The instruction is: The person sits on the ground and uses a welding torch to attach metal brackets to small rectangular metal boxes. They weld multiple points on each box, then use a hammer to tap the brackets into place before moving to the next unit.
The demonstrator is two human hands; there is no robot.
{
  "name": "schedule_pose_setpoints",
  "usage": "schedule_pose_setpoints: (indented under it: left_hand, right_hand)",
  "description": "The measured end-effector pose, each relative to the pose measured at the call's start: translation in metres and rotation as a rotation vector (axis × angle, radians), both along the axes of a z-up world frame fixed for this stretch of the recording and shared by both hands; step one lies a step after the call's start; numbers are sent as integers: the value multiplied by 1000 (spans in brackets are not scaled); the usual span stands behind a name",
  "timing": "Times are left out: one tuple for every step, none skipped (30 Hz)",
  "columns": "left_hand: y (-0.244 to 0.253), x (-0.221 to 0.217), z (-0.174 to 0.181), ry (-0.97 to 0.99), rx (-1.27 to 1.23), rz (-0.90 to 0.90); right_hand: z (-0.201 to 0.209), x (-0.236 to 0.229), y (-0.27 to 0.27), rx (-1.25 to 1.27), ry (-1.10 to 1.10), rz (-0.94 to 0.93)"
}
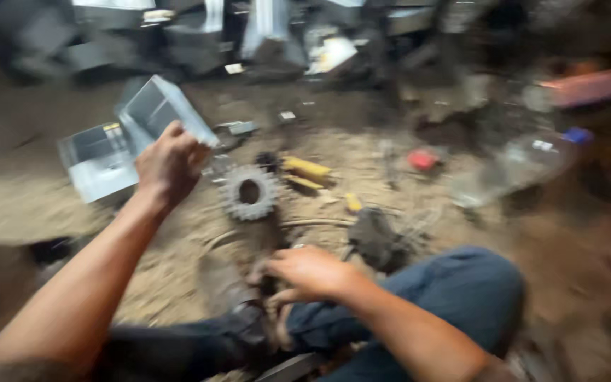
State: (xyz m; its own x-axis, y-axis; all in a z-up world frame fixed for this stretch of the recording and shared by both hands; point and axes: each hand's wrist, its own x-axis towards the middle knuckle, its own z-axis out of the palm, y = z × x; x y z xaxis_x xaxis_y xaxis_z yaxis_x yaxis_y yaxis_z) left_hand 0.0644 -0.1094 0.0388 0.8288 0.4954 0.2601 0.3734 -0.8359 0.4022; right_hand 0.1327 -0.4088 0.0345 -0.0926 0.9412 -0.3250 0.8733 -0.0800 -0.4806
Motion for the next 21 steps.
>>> schedule_pose_setpoints:
  left_hand:
    - [-15, 3, -1, 61, 68, -88]
    - [-31, 7, -5, 113, 137, -183]
    - [-46, 9, -13, 252, 93, -214]
    - [-60, 10, -22, 397, 62, -230]
    - [-78, 14, -36, 426, 59, -310]
    - [-89, 12, -50, 468, 66, -367]
    - [-100, 16, -65, 463, 54, -418]
    - [-109, 14, -83, 472, 35, -442]
    - [-115, 19, -102, 481, 16, -467]
    - [-119, 20, -120, 489, 44, -467]
    - [-125, 19, -136, 498, 71, -467]
    - [-130, 11, -149, 322, 60, -477]
    - [-132, 13, -157, 441, 64, -470]
    - [-131, 9, -161, 327, -284, -252]
    - [-127, -1, -159, 201, -34, -485]
    - [-129, -3, -155, 152, 21, -495]
    - [-126, -5, -146, 230, 26, -485]
    - [-122, -3, -133, 301, 23, -491]
    - [-112, -5, -116, 418, 18, -482]
    - [-108, -5, -97, 526, 7, -482]
    - [-104, -7, -76, 634, -6, -481]
  right_hand:
    - [-4, -1, 1, -25, -41, 8]
    - [-9, -5, 1, -57, -83, 7]
    - [-15, -8, 1, -52, -68, -15]
    - [-22, -7, -1, -37, -50, -25]
    - [-28, -6, -6, -64, -69, -50]
    - [-33, -9, -6, -79, -77, -56]
    - [-35, -11, -6, -93, -85, -62]
    - [-37, -13, -4, -50, -82, -65]
    - [-35, -8, -10, -6, -78, -67]
    - [-32, -8, -10, 43, -64, -44]
    - [-28, -8, -11, -13, -83, -41]
    - [-24, -6, -13, -53, -83, -8]
    - [-18, -3, -16, -12, -40, -22]
    - [-12, -1, -14, 33, 12, -23]
    - [-7, -4, -9, -82, -13, -48]
    - [-4, -7, -9, -44, -17, -42]
    - [-2, -11, -7, -4, -20, -37]
    - [0, -12, -6, -35, -7, -58]
    - [2, -13, -5, -67, 6, -79]
    - [5, -11, -9, -105, 9, -109]
    - [8, -10, -10, -120, 8, -107]
